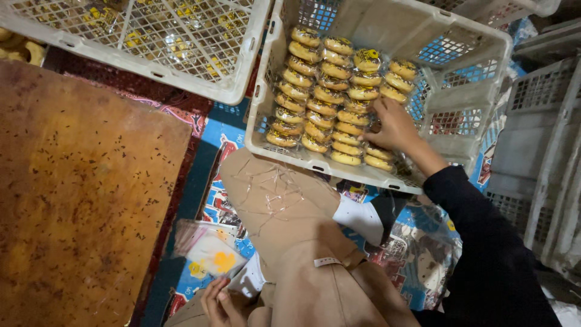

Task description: The person sits on the floor and repeatedly picks donuts from a wooden board, places them into small plastic bags, and stacks the sealed bags into a white crate. The process continues until the board is cleared and the crate is filled with packaged donuts.

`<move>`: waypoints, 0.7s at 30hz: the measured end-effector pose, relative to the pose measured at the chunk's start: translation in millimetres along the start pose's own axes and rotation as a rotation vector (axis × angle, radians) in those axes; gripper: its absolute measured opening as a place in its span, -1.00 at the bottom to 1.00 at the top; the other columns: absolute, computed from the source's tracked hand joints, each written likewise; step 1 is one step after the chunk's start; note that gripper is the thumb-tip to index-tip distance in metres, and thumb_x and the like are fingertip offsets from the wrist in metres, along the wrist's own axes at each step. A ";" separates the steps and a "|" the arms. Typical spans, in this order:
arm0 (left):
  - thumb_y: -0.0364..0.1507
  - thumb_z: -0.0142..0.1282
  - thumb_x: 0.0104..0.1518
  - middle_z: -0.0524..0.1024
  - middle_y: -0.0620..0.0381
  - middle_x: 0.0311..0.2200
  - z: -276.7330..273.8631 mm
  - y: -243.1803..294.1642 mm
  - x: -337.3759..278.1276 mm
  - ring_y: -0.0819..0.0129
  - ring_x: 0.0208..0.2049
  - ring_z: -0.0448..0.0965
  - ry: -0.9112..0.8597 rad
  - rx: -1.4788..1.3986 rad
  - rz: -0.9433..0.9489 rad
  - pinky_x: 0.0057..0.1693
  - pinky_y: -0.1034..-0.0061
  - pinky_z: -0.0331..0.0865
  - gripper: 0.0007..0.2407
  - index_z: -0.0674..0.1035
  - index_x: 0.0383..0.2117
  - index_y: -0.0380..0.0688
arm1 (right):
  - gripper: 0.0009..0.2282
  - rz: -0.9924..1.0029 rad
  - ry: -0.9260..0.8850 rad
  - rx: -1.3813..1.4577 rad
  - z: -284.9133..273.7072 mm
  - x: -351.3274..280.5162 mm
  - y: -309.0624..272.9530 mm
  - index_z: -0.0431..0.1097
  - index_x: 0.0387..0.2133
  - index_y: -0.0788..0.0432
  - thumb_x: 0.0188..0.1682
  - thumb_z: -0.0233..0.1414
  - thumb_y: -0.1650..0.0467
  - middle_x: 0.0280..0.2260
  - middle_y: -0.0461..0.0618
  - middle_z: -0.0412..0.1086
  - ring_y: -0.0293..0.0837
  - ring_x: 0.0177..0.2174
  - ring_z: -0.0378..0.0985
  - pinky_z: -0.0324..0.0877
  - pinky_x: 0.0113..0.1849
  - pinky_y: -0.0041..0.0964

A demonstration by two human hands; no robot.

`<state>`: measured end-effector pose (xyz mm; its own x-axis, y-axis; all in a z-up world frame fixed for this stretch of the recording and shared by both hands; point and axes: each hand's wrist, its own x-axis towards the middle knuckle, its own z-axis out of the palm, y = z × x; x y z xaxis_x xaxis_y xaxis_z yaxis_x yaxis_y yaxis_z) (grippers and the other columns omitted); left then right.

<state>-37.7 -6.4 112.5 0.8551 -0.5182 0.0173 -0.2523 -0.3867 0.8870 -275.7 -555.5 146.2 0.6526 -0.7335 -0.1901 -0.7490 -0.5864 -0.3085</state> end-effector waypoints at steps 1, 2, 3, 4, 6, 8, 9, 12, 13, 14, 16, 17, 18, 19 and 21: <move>-0.40 -0.17 0.41 0.44 -0.21 0.02 -0.6 -2.0 -0.7 0.18 -0.08 0.55 -0.001 0.000 -0.002 -0.11 0.47 0.52 -0.74 0.53 -0.09 -0.39 | -0.35 -0.007 0.015 0.096 -2.3 1.2 0.1 0.42 -0.12 0.24 -0.41 0.38 0.09 -0.10 0.24 0.38 0.19 -0.06 0.39 0.34 -0.07 0.04; -0.40 -0.17 0.41 0.44 -0.21 0.02 -1.2 -3.6 -2.2 0.18 -0.09 0.55 -0.005 0.004 -0.005 -0.11 0.47 0.51 -0.74 0.53 -0.10 -0.38 | -0.40 0.075 -0.026 0.111 -5.0 2.2 0.6 0.41 -0.11 0.22 -0.34 0.36 0.10 -0.13 0.21 0.40 0.15 -0.10 0.44 0.36 -0.08 0.01; -0.40 -0.17 0.41 0.44 -0.21 0.02 -1.8 -5.5 -1.8 0.19 -0.09 0.55 0.002 0.001 -0.009 -0.11 0.48 0.51 -0.74 0.53 -0.10 -0.38 | -0.44 0.155 -0.069 0.125 -8.2 2.5 1.1 0.41 -0.10 0.20 -0.27 0.34 0.11 -0.17 0.17 0.42 0.12 -0.14 0.48 0.39 -0.10 -0.02; -0.40 -0.17 0.41 0.45 -0.21 0.02 -2.5 -6.5 -1.6 0.19 -0.09 0.55 0.005 0.004 -0.016 -0.11 0.48 0.51 -0.74 0.53 -0.10 -0.38 | -0.49 0.236 -0.111 0.138 -11.1 1.6 0.6 0.41 -0.09 0.18 -0.20 0.31 0.12 -0.20 0.13 0.45 0.08 -0.18 0.52 0.42 -0.11 -0.05; -0.41 -0.17 0.41 0.45 -0.21 0.01 -2.3 -6.5 1.5 0.19 -0.08 0.55 0.022 0.002 -0.011 -0.12 0.50 0.53 -0.75 0.53 -0.09 -0.37 | -0.66 0.043 0.043 0.011 -15.3 2.5 -5.7 0.48 -0.14 0.15 -0.17 0.27 0.29 -0.19 0.10 0.47 0.10 -0.14 0.51 0.40 -0.12 -0.04; -0.42 -0.17 0.41 0.45 -0.21 0.01 -6.2 0.6 -0.8 0.17 -0.03 0.54 0.028 0.014 -0.005 -0.11 0.52 0.54 -0.76 0.53 -0.08 -0.37 | -0.74 -0.170 0.093 -0.014 -14.5 -0.9 -20.6 0.51 -0.19 0.14 -0.19 0.22 0.40 -0.19 0.08 0.49 0.11 -0.13 0.51 0.39 -0.13 -0.02; -0.43 -0.16 0.40 0.45 -0.21 0.01 -6.4 7.3 -2.8 0.18 -0.05 0.54 0.020 0.020 -0.017 -0.11 0.51 0.53 -0.76 0.54 -0.09 -0.36 | -0.74 -0.285 0.073 0.021 -15.2 -1.5 -30.0 0.51 -0.22 0.15 -0.22 0.20 0.43 -0.20 0.07 0.50 0.11 -0.15 0.51 0.39 -0.14 0.00; -0.44 -0.13 0.39 0.46 -0.18 0.02 -8.0 24.8 4.0 0.20 -0.08 0.55 0.008 0.032 -0.073 -0.04 0.47 0.48 -0.78 0.55 -0.09 -0.33 | -0.75 -0.362 0.009 0.063 -30.2 -7.8 -62.5 0.53 -0.26 0.13 -0.25 0.12 0.52 -0.26 0.03 0.52 0.09 -0.17 0.54 0.40 -0.14 0.01; -0.44 -0.11 0.39 0.46 -0.17 0.02 -9.6 31.4 0.8 0.20 -0.08 0.55 0.018 0.032 -0.105 0.01 0.44 0.47 -0.79 0.56 -0.08 -0.32 | -0.74 -0.350 -0.014 0.065 -37.7 -8.1 -75.6 0.54 -0.27 0.13 -0.25 0.09 0.55 -0.28 0.02 0.53 0.08 -0.18 0.54 0.40 -0.14 0.01; -0.44 -0.10 0.39 0.46 -0.15 0.02 -8.5 33.9 0.7 0.20 -0.08 0.55 0.028 0.031 -0.137 0.06 0.41 0.45 -0.79 0.57 -0.08 -0.31 | -0.75 -0.313 0.049 0.110 -45.7 -11.5 -89.6 0.53 -0.25 0.15 -0.21 0.07 0.56 -0.26 0.04 0.52 0.08 -0.17 0.54 0.41 -0.11 -0.01; -0.43 0.00 0.34 0.52 -0.10 -0.06 -7.9 29.9 1.3 0.15 -0.09 0.56 0.030 0.126 -0.207 0.07 0.35 0.43 -0.81 0.57 -0.08 -0.29 | -0.77 -0.255 0.150 0.215 -60.4 -22.9 -120.1 0.50 -0.22 0.20 -0.14 0.03 0.58 -0.24 0.07 0.49 0.10 -0.15 0.52 0.42 -0.07 -0.04; -0.42 0.05 0.32 0.55 -0.08 -0.10 -11.5 25.7 0.4 0.12 -0.09 0.56 0.042 0.182 -0.260 0.07 0.32 0.42 -0.81 0.58 -0.09 -0.28 | -0.80 -0.353 0.128 0.329 -61.7 -27.6 -141.6 0.48 -0.22 0.19 -0.10 0.04 0.55 -0.21 0.08 0.50 0.09 -0.15 0.53 0.42 -0.07 -0.04; -0.40 0.09 0.28 0.56 -0.06 -0.13 -16.8 16.9 2.4 0.08 -0.10 0.56 -0.023 0.281 -0.249 0.08 0.28 0.41 -0.81 0.60 -0.09 -0.22 | -0.84 -0.447 0.102 0.445 -53.8 -33.9 -169.5 0.46 -0.21 0.18 -0.06 0.06 0.52 -0.19 0.08 0.51 0.09 -0.14 0.54 0.42 -0.06 -0.04; -0.38 0.13 0.24 0.57 -0.04 -0.15 -20.3 1.6 5.4 0.04 -0.10 0.56 -0.079 0.374 -0.241 0.08 0.25 0.41 -0.81 0.63 -0.10 -0.16 | -0.75 -0.532 -0.129 0.485 -39.5 -41.8 -199.6 0.46 -0.16 0.20 -0.13 0.06 0.50 -0.18 0.13 0.51 0.12 -0.15 0.54 0.43 -0.13 -0.04; -0.34 0.18 0.18 0.50 -0.18 -0.05 -12.7 -29.6 13.4 -0.13 -0.01 0.48 -0.066 0.518 -0.206 0.08 0.14 0.38 -0.72 0.59 -0.05 -0.20 | -0.70 -0.766 -0.491 0.483 15.0 -53.0 -265.7 0.44 -0.10 0.20 -0.14 0.07 0.42 -0.18 0.17 0.50 0.18 -0.16 0.54 0.44 -0.19 0.00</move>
<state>-13.1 7.8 92.4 0.8845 -0.4321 -0.1759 -0.2867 -0.8008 0.5258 -109.6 -355.7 224.2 0.9918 0.0637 -0.1111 -0.0570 -0.5570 -0.8286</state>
